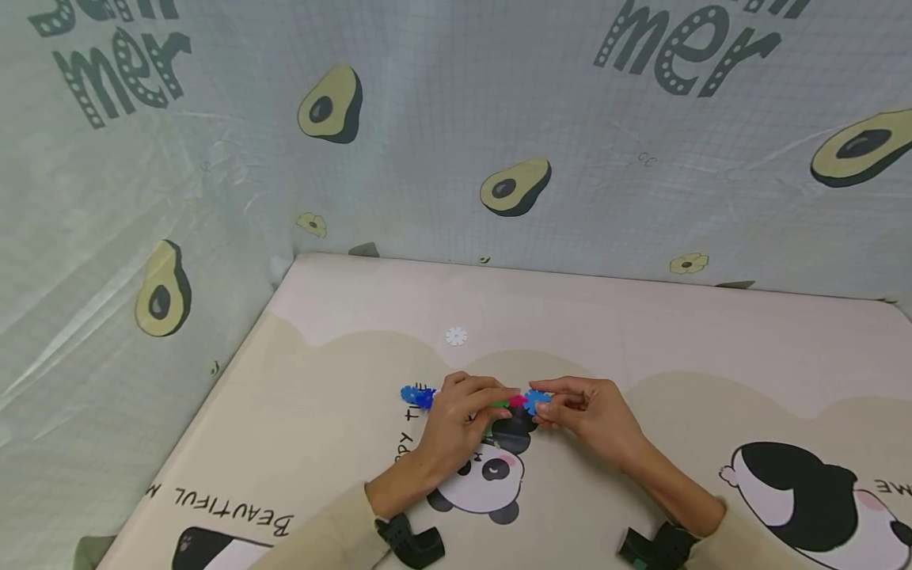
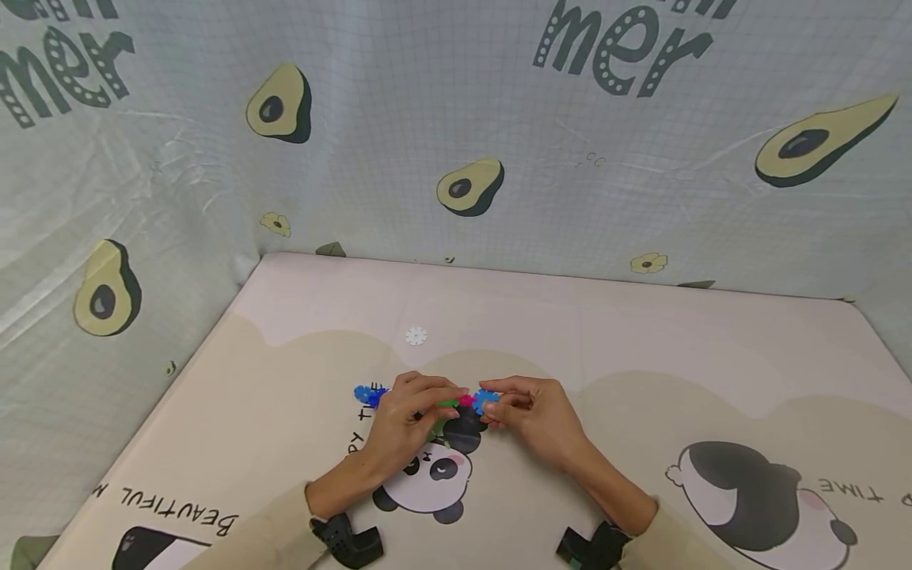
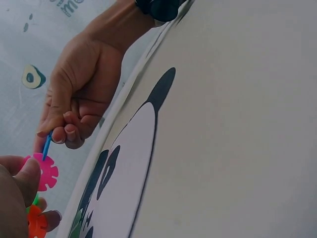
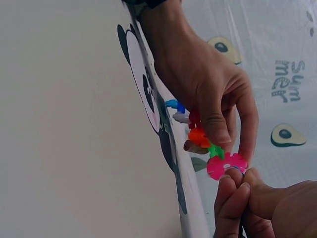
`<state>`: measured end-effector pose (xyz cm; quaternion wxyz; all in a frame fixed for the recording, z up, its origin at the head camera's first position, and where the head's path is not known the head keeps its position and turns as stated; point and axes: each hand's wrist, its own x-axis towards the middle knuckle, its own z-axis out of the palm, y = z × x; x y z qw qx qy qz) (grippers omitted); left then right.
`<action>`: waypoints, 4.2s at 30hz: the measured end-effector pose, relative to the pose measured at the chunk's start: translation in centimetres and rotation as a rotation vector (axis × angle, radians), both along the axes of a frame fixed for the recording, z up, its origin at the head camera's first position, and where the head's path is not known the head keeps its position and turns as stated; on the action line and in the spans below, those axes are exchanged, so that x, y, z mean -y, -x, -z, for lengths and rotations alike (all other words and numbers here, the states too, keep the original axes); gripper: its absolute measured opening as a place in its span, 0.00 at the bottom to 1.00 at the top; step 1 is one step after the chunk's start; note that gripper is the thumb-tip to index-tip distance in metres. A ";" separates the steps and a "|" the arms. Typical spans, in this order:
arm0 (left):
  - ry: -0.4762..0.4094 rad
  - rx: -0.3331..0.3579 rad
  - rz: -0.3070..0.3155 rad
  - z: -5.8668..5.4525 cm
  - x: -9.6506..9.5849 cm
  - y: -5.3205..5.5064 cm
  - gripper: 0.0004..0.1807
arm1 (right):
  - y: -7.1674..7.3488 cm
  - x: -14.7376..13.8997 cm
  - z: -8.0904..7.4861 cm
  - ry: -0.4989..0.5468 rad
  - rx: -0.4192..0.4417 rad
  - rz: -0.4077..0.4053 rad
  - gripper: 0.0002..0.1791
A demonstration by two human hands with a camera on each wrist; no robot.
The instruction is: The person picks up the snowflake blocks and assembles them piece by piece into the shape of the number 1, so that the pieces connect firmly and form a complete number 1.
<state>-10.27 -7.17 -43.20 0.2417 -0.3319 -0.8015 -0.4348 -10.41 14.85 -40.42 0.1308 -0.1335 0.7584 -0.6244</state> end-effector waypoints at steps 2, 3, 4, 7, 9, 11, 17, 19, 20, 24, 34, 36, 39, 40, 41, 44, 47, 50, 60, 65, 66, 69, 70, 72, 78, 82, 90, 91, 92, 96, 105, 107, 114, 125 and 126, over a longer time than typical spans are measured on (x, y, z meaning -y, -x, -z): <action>-0.003 0.008 0.000 0.0 0.0 0.0 0.13 | 0.0 0.0 0.1 0.002 0.003 0.001 0.19; -0.004 0.013 0.001 0.0 0.0 0.0 0.14 | 0.0 0.0 0.1 0.003 0.006 0.003 0.19; -0.004 0.017 0.001 0.0 -0.1 -0.1 0.14 | 0.0 0.0 0.1 0.001 0.007 0.005 0.19; 0.001 0.014 0.004 -0.1 0.0 -0.1 0.14 | 0.0 0.0 0.2 -0.002 0.004 0.016 0.19; 0.003 0.018 0.010 -0.1 0.0 -0.1 0.13 | 0.0 0.0 0.3 0.001 0.003 0.019 0.18; 0.005 0.015 0.013 -0.2 0.0 -0.1 0.13 | 0.0 0.1 0.4 0.010 0.003 0.021 0.17; 0.004 -0.019 0.020 -0.3 0.1 0.0 0.13 | 0.0 0.3 0.3 0.021 0.010 0.038 0.17; 0.010 -0.041 0.020 -0.3 0.1 0.1 0.13 | -0.1 0.3 0.3 0.008 0.004 0.044 0.17; 0.014 -0.050 0.018 -0.2 0.1 0.2 0.13 | -0.1 0.4 0.3 -0.002 -0.003 0.045 0.17; 0.022 -0.058 0.001 -0.2 0.2 0.3 0.14 | -0.1 0.4 0.4 -0.006 -0.017 0.038 0.19; 0.036 -0.058 -0.023 0.1 0.1 0.4 0.15 | 0.1 0.2 0.3 -0.089 -0.035 0.064 0.20; 0.041 -0.067 -0.030 0.1 0.0 0.4 0.15 | 0.1 0.1 0.2 -0.130 -0.044 0.071 0.20; 0.044 -0.067 -0.034 0.1 0.0 0.4 0.16 | 0.1 -0.1 0.1 -0.154 -0.039 0.076 0.19; 0.045 -0.065 -0.036 0.1 0.0 0.5 0.16 | 0.1 -0.1 0.1 -0.159 -0.040 0.077 0.19; 0.046 -0.060 -0.037 0.1 0.0 0.4 0.16 | 0.1 -0.2 0.1 -0.159 -0.038 0.080 0.18; 0.054 -0.047 -0.040 0.0 0.0 0.4 0.16 | 0.1 -0.3 0.1 -0.145 -0.041 0.095 0.18; 0.072 -0.044 -0.050 0.0 0.0 0.3 0.16 | 0.2 -0.3 0.1 -0.115 -0.045 0.108 0.18; 0.092 -0.057 -0.069 -0.1 0.0 0.2 0.17 | 0.1 -0.1 0.1 -0.097 -0.033 0.117 0.18; 0.080 -0.048 0.005 0.0 0.1 0.3 0.25 | -0.1 0.7 0.4 -0.058 0.014 0.088 0.20; 0.062 0.011 0.020 -0.1 0.0 0.2 0.23 | -0.1 0.7 0.5 -0.030 0.016 0.067 0.20; 0.058 0.010 0.023 0.0 0.0 0.2 0.23 | -0.1 0.7 0.5 -0.022 0.020 0.063 0.20; 0.051 0.003 0.023 0.1 0.0 0.2 0.22 | -0.2 0.7 0.5 -0.001 0.033 0.050 0.21; 0.049 0.005 0.022 0.1 0.0 0.2 0.22 | -0.2 0.7 0.5 0.006 0.037 0.047 0.21; 0.049 0.008 0.017 0.1 -0.1 0.2 0.21 | -0.2 0.7 0.4 0.013 0.044 0.044 0.22; 0.037 -0.004 -0.006 0.1 0.0 0.2 0.21 | 0.2 0.8 0.3 -0.005 0.050 0.038 0.22; 0.028 -0.013 -0.007 0.2 0.0 0.2 0.20 | 1.1 0.7 0.3 -0.042 0.032 0.063 0.20; 0.018 0.005 0.009 0.4 -0.1 0.2 0.20 | 4.1 1.4 0.1 -0.101 -0.084 0.080 0.17; 0.020 0.006 0.010 0.4 -0.1 0.1 0.20 | 4.5 1.7 0.2 -0.110 -0.103 0.074 0.17; 0.023 0.006 0.012 0.4 -0.1 0.1 0.20 | 4.9 1.9 0.3 -0.113 -0.116 0.069 0.17; 0.035 -0.006 0.017 0.3 -0.1 0.1 0.20 | 6.4 2.9 0.6 -0.137 -0.190 0.047 0.17; 0.035 -0.020 0.015 0.2 0.0 0.2 0.20 | 9.4 5.0 0.9 -0.195 -0.275 -0.004 0.13; 0.032 -0.025 0.013 0.3 0.0 0.2 0.20 | 9.9 5.3 1.2 -0.197 -0.288 -0.019 0.13; 0.023 -0.027 0.018 0.2 -0.1 0.3 0.20 | 11.1 6.1 1.7 -0.236 -0.360 -0.089 0.15; 0.017 -0.041 0.018 0.2 0.0 0.3 0.20 | 11.6 7.5 2.0 -0.328 -0.460 -0.248 0.18; 0.016 -0.041 0.019 0.2 0.0 0.3 0.20 | 11.6 7.6 2.0 -0.339 -0.473 -0.269 0.18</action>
